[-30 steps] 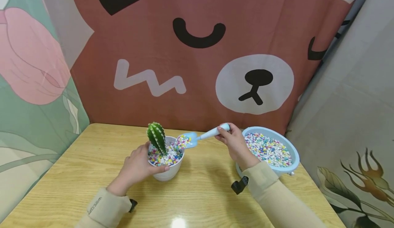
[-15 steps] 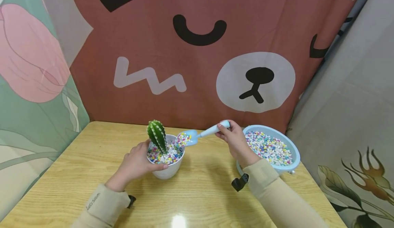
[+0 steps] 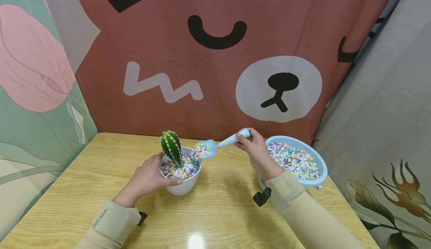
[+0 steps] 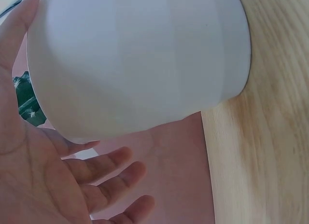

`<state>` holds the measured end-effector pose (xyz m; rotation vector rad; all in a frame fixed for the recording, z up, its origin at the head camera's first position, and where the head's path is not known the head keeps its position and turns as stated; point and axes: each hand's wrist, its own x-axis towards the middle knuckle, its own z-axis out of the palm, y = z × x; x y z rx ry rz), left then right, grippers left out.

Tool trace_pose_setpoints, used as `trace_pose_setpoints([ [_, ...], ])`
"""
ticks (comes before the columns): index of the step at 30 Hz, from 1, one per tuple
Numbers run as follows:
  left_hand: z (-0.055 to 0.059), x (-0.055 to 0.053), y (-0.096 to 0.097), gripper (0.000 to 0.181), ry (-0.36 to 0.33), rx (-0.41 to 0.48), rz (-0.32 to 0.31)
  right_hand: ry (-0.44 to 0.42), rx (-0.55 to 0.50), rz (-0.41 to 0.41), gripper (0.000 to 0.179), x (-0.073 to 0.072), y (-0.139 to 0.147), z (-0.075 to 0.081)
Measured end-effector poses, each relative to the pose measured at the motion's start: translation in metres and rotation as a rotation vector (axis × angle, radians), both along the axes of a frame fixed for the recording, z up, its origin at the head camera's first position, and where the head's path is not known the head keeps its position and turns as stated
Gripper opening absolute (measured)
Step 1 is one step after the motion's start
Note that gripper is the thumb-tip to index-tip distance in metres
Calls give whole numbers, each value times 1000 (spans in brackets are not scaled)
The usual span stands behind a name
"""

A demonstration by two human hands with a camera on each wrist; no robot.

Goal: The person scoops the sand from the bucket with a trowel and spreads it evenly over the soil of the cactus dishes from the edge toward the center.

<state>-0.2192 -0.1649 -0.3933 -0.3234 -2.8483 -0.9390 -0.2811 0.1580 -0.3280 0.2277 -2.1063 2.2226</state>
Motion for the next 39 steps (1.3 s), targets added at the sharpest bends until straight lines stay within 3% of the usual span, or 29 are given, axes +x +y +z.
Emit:
trace_pose_setpoints([
  [18, -4, -3, -6, 123, -52, 74, -40, 37, 40, 3, 19, -1, -7, 4],
  [30, -5, -5, -5, 121, -45, 105, -70, 37, 63, 21, 18, 0, -4, 9],
  [39, -10, -11, -12, 120, -90, 238, -170, 49, 80, 28, 18, 0, -5, 11],
])
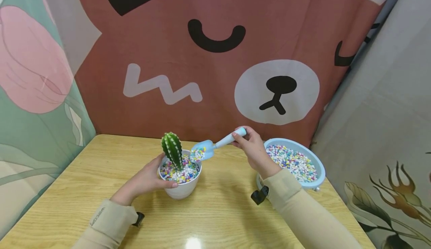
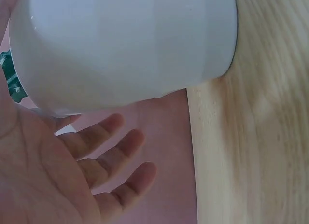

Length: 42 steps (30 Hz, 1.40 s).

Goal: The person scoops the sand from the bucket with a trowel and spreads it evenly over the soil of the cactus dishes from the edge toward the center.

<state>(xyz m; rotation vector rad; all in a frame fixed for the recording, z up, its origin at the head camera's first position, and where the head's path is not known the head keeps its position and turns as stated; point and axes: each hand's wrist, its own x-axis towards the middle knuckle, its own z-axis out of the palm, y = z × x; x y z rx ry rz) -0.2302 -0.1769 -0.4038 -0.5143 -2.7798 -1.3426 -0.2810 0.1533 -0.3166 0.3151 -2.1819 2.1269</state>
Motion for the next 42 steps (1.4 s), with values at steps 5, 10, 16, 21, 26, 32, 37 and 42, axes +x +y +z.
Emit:
trace_pose_setpoints([
  [5, -5, -2, -2, 120, -5, 44, -40, -3, -14, -7, 18, 1, 0, -1],
  [10, -10, -1, -2, 122, -25, 40, -63, -33, -31, -20, 19, 2, 1, -7],
  [16, -8, 8, 2, 120, -3, -35, 8, -29, -51, -15, 18, 1, 1, -12],
  [21, 0, 17, 13, 110, 61, -115, 122, -31, -55, -15, 21, 1, 2, -11],
  [26, 5, 22, 24, 102, 111, -190, 213, -52, -70, -23, 19, 0, 3, -11],
  [32, 5, 24, 28, 107, 106, -249, 260, -53, -72, -13, 21, 0, 3, -11],
  [37, 7, 21, 25, 113, 115, -260, 242, -42, -67, -5, 20, -1, 2, -8],
  [42, 9, 17, 20, 116, 103, -257, 200, -29, -56, -1, 18, -3, 1, -6],
])
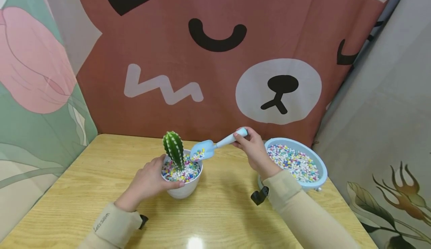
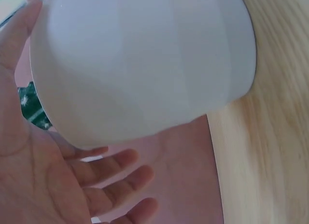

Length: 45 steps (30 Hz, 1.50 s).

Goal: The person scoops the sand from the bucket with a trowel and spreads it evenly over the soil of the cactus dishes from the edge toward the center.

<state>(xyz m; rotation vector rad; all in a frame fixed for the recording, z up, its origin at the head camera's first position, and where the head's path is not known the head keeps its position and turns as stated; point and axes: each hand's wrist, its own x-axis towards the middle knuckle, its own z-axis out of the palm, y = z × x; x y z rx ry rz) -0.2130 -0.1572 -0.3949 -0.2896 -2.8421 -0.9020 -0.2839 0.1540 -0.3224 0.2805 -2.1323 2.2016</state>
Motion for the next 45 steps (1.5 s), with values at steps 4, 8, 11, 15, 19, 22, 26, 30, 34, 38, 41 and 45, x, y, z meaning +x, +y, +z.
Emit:
trace_pose_setpoints([
  [4, 0, -1, -3, 120, -45, 14, -16, 10, 10, 8, 19, 1, -1, 2],
  [8, -2, -3, -5, 121, -59, 25, -26, 17, 22, 15, 21, 2, -3, 4],
  [11, -3, -5, -7, 121, -52, 25, -39, 24, 36, 14, 22, 3, -4, 5],
  [15, -3, -8, -10, 122, -49, 12, -55, 36, 52, 12, 20, 4, -5, 7],
  [19, -4, -10, -13, 122, -44, 13, -75, 69, 79, 17, 19, 4, -6, 8],
  [22, -4, -12, -15, 119, -33, 27, -93, 109, 115, 20, 20, 5, -7, 11],
  [26, -4, -13, -16, 119, -26, 41, -100, 152, 172, 23, 23, 8, -10, 14],
  [30, -3, -12, -15, 119, -32, 51, -99, 162, 196, 24, 24, 10, -12, 16],
  [34, -3, -12, -15, 119, -41, 52, -95, 165, 193, 29, 24, 10, -12, 16],
  [38, -3, -12, -15, 120, -48, 58, -98, 177, 193, 41, 25, 10, -12, 16],
  [41, -3, -13, -16, 120, -55, 68, -105, 187, 200, 49, 25, 10, -12, 15],
  [45, -4, -13, -17, 121, -72, 98, -123, 200, 209, 58, 26, 9, -12, 14],
])
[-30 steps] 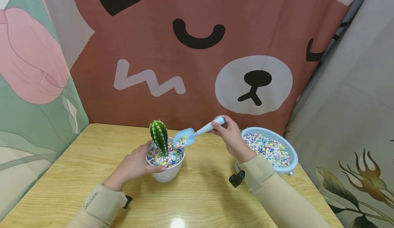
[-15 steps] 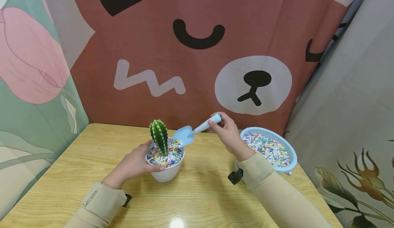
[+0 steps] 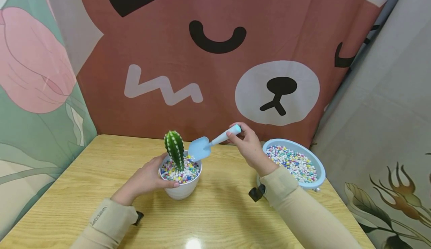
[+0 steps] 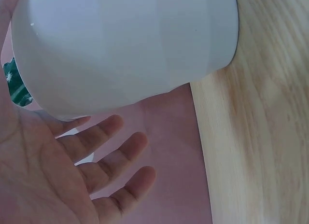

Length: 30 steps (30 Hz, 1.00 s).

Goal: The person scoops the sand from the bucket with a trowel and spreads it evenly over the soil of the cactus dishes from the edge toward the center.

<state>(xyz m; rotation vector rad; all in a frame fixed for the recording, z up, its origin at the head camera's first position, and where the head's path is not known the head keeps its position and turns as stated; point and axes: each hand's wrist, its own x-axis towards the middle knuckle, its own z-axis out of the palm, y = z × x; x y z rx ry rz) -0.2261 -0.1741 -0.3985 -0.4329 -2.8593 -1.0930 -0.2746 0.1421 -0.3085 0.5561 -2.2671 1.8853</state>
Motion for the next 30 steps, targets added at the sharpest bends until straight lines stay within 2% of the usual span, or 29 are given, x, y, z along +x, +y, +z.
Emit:
trace_pose_setpoints([
  [17, -4, -2, -4, 116, 5, 99, -85, 49, 58, 48, 27, -4, -2, -4],
  [26, -2, -2, -3, 117, -17, 113, -82, 102, 86, 62, 27, -6, -4, -2],
  [30, -3, -3, -5, 116, -23, 126, -81, 92, 44, 67, 27, -6, -5, -3],
])
